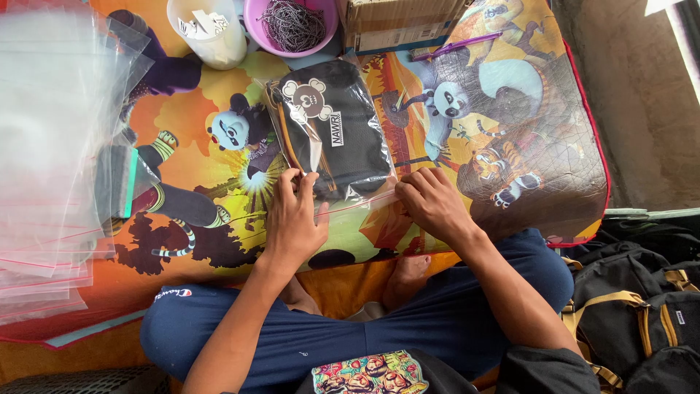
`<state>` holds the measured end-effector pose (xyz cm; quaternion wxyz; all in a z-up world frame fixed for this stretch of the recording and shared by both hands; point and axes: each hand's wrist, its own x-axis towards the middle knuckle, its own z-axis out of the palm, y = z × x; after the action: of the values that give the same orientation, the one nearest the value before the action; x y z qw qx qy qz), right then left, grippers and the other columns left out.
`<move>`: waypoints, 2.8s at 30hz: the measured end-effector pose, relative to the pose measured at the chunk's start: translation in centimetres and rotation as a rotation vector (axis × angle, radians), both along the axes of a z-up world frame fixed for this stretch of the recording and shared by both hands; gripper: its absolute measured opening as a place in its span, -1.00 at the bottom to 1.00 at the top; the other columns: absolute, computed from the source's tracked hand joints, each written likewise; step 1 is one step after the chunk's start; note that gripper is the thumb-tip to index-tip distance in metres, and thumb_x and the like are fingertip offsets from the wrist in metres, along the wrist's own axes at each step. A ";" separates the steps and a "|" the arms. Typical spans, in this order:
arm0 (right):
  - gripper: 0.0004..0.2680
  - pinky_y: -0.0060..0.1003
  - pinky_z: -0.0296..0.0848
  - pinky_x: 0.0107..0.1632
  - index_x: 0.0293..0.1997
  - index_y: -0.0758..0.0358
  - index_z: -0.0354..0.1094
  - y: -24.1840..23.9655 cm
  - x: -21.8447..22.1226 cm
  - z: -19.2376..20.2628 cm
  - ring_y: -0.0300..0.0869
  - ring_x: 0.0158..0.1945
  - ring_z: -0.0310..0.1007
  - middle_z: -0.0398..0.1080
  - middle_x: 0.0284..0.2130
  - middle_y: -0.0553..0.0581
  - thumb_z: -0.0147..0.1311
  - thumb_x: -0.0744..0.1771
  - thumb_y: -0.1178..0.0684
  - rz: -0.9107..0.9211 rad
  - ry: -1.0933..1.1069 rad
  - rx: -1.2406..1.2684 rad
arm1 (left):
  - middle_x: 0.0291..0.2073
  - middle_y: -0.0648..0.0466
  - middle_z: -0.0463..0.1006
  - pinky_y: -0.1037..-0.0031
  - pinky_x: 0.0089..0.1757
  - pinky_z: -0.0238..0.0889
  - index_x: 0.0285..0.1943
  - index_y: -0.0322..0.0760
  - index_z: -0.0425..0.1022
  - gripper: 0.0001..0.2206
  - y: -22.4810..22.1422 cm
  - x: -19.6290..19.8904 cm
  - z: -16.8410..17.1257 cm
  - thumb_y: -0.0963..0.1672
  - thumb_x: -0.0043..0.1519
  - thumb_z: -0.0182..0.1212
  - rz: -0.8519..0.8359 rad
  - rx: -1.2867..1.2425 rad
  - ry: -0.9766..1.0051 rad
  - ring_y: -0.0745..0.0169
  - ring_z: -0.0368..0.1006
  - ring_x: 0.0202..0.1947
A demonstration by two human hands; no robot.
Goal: Packing stickers and a small pouch into a plastic bag
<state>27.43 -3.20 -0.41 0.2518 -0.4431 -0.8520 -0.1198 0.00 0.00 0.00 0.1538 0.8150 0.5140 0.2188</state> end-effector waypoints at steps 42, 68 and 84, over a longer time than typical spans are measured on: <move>-0.93 -0.15 0.33 -0.24 -0.37 0.23 0.26 0.2 -0.9 -1.7 0.03 -0.33 0.35 0.27 -0.42 0.17 0.02 0.32 0.17 0.011 0.067 -0.039 | 0.06 -0.20 0.25 0.03 -0.17 0.37 0.19 -0.26 0.32 -0.54 -0.1 0.0 0.0 -0.14 0.07 0.26 -0.003 0.003 -0.019 -0.19 0.38 -0.11; -0.93 -0.16 0.33 -0.24 -0.39 0.23 0.30 0.4 -1.6 -0.6 0.00 -0.35 0.36 0.30 -0.43 0.14 0.07 0.31 0.20 0.062 0.066 0.018 | 0.08 -0.20 0.23 0.01 -0.17 0.37 0.21 -0.26 0.31 -0.53 -0.2 0.1 0.0 -0.13 0.08 0.25 -0.009 -0.016 -0.011 -0.21 0.37 -0.08; -0.93 -0.12 0.35 -0.21 -0.35 0.22 0.31 0.0 -2.2 -0.7 0.02 -0.33 0.35 0.30 -0.43 0.15 0.15 0.27 0.17 0.050 0.102 -0.016 | 0.09 -0.20 0.23 0.03 -0.18 0.38 0.21 -0.26 0.32 -0.55 -0.3 0.2 -0.4 -0.11 0.11 0.21 -0.027 -0.045 -0.021 -0.21 0.39 -0.07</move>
<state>25.25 -3.18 -1.08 0.2945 -0.4291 -0.8497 -0.0840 0.25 -0.26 -0.38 0.1805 0.8159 0.5062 0.2134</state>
